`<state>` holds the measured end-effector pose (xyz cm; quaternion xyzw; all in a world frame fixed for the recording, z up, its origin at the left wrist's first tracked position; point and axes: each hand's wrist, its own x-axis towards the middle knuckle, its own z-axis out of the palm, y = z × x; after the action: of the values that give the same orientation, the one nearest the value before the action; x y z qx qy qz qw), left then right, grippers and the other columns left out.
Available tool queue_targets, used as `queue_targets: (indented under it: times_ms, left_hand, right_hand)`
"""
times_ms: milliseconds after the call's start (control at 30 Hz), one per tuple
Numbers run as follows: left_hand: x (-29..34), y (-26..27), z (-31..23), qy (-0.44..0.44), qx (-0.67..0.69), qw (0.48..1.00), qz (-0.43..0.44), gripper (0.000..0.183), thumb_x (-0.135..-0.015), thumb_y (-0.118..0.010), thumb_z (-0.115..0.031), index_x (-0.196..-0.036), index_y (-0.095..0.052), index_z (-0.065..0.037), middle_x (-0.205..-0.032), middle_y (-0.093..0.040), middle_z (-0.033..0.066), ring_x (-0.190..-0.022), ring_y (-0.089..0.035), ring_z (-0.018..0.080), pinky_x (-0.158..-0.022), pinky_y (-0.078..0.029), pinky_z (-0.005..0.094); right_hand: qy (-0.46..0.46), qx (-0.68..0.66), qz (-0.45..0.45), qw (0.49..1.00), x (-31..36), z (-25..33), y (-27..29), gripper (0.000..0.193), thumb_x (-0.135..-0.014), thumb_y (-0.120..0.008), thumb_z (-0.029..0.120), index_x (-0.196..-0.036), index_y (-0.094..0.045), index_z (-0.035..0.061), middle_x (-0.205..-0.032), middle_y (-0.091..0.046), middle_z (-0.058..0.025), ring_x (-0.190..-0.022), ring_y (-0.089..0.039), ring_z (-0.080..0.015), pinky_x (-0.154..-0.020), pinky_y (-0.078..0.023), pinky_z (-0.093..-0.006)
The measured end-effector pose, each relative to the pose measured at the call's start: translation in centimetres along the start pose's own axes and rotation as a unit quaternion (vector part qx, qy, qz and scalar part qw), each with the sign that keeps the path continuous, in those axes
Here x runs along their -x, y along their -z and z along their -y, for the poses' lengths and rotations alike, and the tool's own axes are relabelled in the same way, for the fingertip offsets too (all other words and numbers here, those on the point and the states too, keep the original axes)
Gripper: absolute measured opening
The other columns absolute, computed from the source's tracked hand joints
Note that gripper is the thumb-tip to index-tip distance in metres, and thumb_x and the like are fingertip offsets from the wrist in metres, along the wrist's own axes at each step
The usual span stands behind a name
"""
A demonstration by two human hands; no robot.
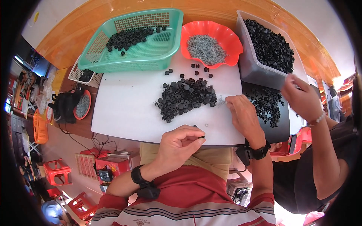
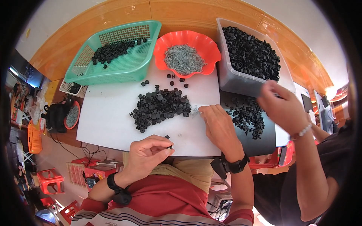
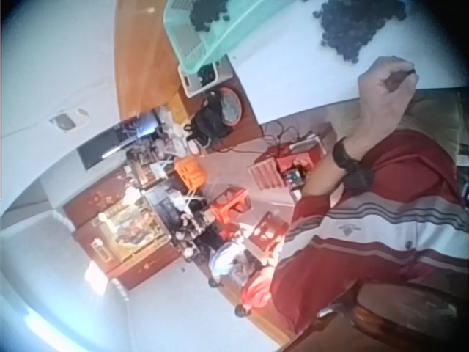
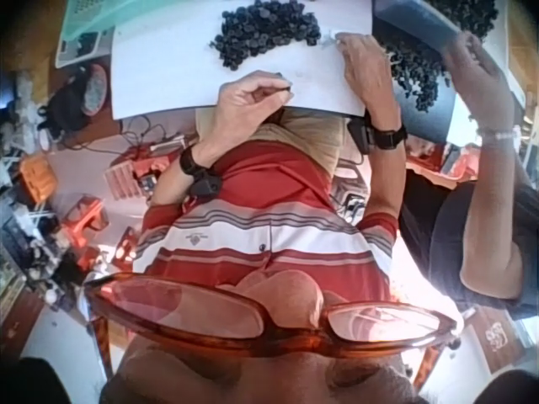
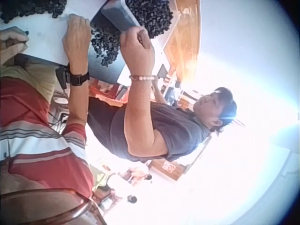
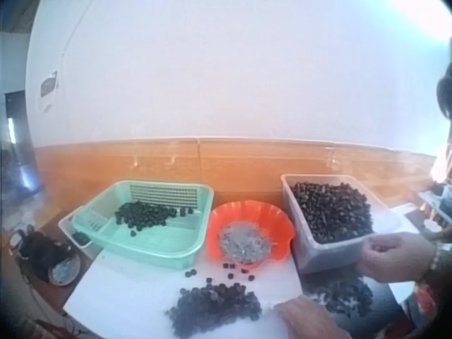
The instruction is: Manual assembly of small black plastic components by joining two parts together.
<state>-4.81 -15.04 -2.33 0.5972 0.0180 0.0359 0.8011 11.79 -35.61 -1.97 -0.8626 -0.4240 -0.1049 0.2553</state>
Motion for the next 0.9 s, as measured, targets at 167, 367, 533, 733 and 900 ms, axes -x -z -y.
queue_targets:
  times_ms: [167, 367, 533, 733, 900]
  left_hand:
    - [-0.3, -0.1, 0.2, -0.006, -0.026, 1.0, -0.003, 0.02, -0.093, -0.065, 0.012, -0.112, -0.07, 0.006, -0.115, -0.067, 0.0138, -0.102, -0.067, 0.0163, -0.091, -0.058, 0.0296]
    - [-0.8, -0.2, 0.1, -0.039, -0.116, 0.992, -0.003, 0.019, -0.093, -0.066, 0.009, -0.111, -0.071, 0.005, -0.114, -0.067, 0.0115, -0.1, -0.067, 0.0132, -0.086, -0.057, 0.0261]
    - [-0.8, -0.1, 0.4, -0.088, -0.193, 0.977, -0.023, 0.019, -0.091, -0.07, 0.007, -0.109, -0.073, 0.003, -0.108, -0.07, 0.0107, -0.092, -0.068, 0.012, -0.081, -0.06, 0.0266]
    - [-1.5, -0.8, 0.1, -0.086, -0.227, 0.97, -0.031, 0.027, -0.088, -0.074, 0.004, -0.114, -0.067, 0.002, -0.106, -0.074, 0.0095, -0.093, -0.071, 0.0131, -0.086, -0.061, 0.0292]
    - [-1.7, -1.1, 0.0, -0.137, -0.276, 0.951, -0.033, 0.037, -0.087, -0.076, 0.001, -0.121, -0.061, 0.001, -0.106, -0.075, 0.014, -0.091, -0.075, 0.0181, -0.082, -0.062, 0.0313]
  right_hand:
    - [0.001, 0.057, -0.004, 0.998, 1.2, 0.1, -0.2, 0.024, -0.096, -0.057, 0.0, -0.119, -0.063, 0.0028, -0.101, -0.067, -0.0165, -0.097, -0.063, -0.0393, -0.083, -0.05, -0.0461]
    - [0.291, 0.15, 0.128, 0.936, -7.2, 1.8, 0.1, 0.012, -0.085, -0.063, 0.012, -0.093, -0.072, 0.0108, -0.101, -0.064, -0.0031, -0.101, -0.058, -0.0208, -0.084, -0.05, -0.0339]
    - [0.468, 0.193, 0.296, 0.81, -11.6, 2.6, 0.2, 0.013, -0.088, -0.064, 0.011, -0.094, -0.075, 0.0117, -0.105, -0.065, -0.0011, -0.108, -0.057, -0.0187, -0.086, -0.051, -0.0333]
    - [-0.189, -0.245, 0.031, 0.95, 1.9, 3.8, 2.3, 0.009, -0.099, -0.06, 0.001, -0.106, -0.056, -0.0001, -0.1, -0.067, -0.011, -0.095, -0.065, -0.0231, -0.089, -0.052, -0.0375]
    - [-0.189, -0.356, 0.054, 0.914, 1.9, 6.5, 2.4, 0.016, -0.094, -0.064, -0.004, -0.102, -0.051, 0.0, -0.085, -0.062, -0.0118, -0.073, -0.061, -0.0254, -0.074, -0.053, -0.0327]
